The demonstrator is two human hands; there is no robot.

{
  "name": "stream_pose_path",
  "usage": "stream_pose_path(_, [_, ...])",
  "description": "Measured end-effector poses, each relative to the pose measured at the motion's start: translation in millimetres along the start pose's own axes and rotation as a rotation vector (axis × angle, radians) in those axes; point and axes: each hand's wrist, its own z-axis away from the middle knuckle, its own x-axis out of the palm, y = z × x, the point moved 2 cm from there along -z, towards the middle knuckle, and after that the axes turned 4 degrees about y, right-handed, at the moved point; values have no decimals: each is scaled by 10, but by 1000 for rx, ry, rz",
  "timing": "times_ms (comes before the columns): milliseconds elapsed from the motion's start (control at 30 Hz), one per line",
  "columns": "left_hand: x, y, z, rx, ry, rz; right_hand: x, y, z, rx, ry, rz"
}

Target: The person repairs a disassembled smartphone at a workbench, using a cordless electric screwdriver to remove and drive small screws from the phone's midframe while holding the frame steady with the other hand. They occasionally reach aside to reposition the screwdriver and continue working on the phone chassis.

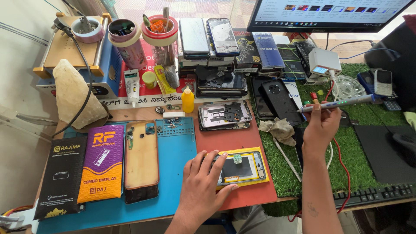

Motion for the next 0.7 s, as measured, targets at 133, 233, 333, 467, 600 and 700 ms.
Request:
stream_pose_path(133, [-3, 3, 2, 1, 3, -4, 12, -11, 15, 10, 4, 47])
stream_pose_path(233, [-6, -1, 1, 2, -2, -11, 27, -6, 23, 12, 4, 42])
stream_pose_path(333, [-8, -1, 2, 3, 0, -16, 34, 3, 18, 10, -1, 47])
stream_pose_path(467, [-2, 0, 1, -2, -12, -24, 24, 5, 5, 12, 6, 61])
stream_pose_path(600, [2, -2, 0, -2, -22, -32, 14, -4, 11, 6, -8, 54])
stream_pose_path(700, [6, -2, 5, -1, -24, -33, 7, -30, 27, -11, -14, 38])
